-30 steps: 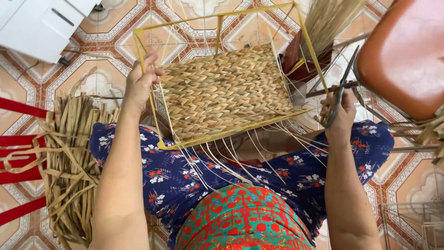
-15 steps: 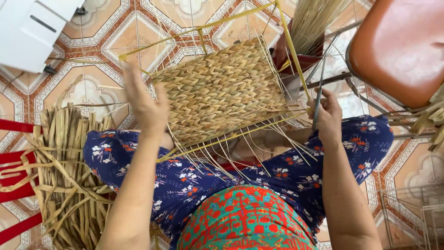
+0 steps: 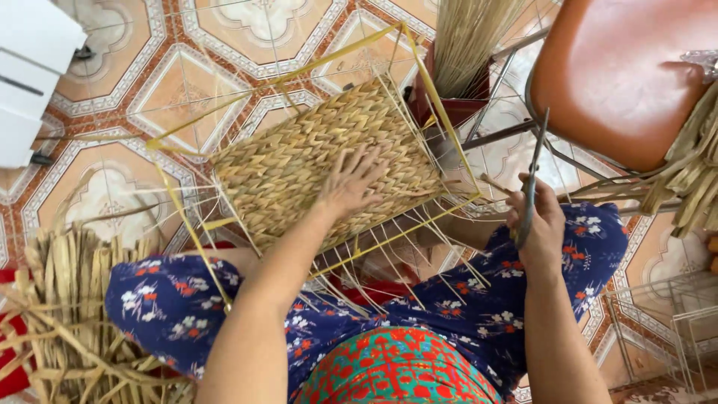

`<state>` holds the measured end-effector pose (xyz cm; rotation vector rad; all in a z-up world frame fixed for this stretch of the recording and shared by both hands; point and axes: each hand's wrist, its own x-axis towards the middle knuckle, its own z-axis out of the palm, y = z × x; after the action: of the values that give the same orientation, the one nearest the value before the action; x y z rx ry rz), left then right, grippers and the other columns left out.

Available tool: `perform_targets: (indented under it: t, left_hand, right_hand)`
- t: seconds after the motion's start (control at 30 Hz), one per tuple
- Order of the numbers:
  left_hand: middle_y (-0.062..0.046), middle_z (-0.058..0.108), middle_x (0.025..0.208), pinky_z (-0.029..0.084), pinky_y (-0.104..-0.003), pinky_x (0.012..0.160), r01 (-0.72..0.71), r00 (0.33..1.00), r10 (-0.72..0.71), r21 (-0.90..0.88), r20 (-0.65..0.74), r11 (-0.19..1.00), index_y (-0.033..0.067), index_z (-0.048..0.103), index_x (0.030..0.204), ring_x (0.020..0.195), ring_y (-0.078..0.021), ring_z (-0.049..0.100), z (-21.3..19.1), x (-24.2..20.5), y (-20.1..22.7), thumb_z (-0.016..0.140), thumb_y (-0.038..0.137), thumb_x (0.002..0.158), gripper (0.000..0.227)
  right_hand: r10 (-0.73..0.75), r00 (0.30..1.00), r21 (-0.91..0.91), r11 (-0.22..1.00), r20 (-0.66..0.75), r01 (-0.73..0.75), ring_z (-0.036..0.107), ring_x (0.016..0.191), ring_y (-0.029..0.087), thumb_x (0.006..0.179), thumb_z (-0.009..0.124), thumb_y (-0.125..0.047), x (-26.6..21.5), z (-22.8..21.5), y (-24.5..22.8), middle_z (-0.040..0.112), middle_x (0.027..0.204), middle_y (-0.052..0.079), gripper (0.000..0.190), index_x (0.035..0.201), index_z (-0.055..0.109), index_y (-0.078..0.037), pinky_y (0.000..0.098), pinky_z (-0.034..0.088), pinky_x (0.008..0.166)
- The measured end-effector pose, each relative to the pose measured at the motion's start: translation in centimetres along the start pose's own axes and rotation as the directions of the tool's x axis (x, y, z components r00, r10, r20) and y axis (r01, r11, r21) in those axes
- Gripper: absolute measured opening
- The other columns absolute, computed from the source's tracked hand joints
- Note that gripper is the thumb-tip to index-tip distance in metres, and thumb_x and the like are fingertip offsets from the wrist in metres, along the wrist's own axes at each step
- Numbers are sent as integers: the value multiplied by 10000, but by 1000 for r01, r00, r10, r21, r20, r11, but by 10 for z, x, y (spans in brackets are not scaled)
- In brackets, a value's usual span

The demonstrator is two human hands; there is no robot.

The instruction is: The person weaves dried plant fibers into a basket base by hand, inserts the woven piece into a metal frame, and trims excess fibers using scissors.

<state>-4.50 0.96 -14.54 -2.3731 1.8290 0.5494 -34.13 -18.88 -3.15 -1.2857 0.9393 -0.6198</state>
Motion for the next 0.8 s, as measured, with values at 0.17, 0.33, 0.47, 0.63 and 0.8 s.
perform_targets:
  t: [0.17, 0.33, 0.47, 0.63, 0.8]
  left_hand:
    - [19, -134, 1704, -85, -514, 1241, -4, 993, 7, -19, 115, 1000, 367, -77, 1612, 1547, -236, -155, 23, 8, -19, 280, 757, 951, 847]
    - [24, -94, 1695, -96, -490, 1227, 16, 985, -1, -87, 170, 996, 337, 68, 1631, 1541, -225, -132, 8, 6, -19, 357, 762, 905, 890]
    - [-4, 464, 1521, 285, -470, 1205, 49, 988, -103, -389, -119, 920, 277, 554, 1390, 1412, -241, 391, 23, 28, -26, 502, 482, 1039, 410]
    - [1, 732, 1170, 573, -373, 933, -18, 914, -182, -486, -362, 874, 213, 736, 1118, 1063, -202, 667, 21, 76, -6, 609, 276, 1011, 178]
    - [-48, 702, 1062, 575, -391, 894, 0, 933, -187, -518, -309, 855, 183, 740, 1072, 1026, -249, 652, 46, 130, 20, 714, 313, 939, 188]
  right_hand:
    - [64, 998, 7, 998, 12, -64, 564, 653, 60, 981, 700, -152, -29, -20, -31, 631, 901, 21, 494, 1440, 547, -49, 194, 417, 513]
    - [213, 976, -849, 509, -39, -145, 592, 701, 242, 879, 803, -268, -63, -25, -82, 650, 798, 160, 570, 1411, 632, -153, 381, 488, 605]
    - [431, 899, -960, 276, 82, -44, 765, 774, 246, 838, 768, -391, -66, -2, -72, 790, 888, 93, 537, 1343, 621, -281, 416, 584, 720]
    - [219, 954, -898, 429, 207, 97, 724, 897, 348, 832, 774, -442, -39, 64, -9, 743, 971, 176, 569, 1292, 612, -149, 444, 557, 761]
    - [120, 983, -884, 463, 136, 66, 696, 1001, 382, 828, 757, -416, -19, 96, 28, 722, 1070, 180, 553, 1295, 622, -151, 473, 541, 803]
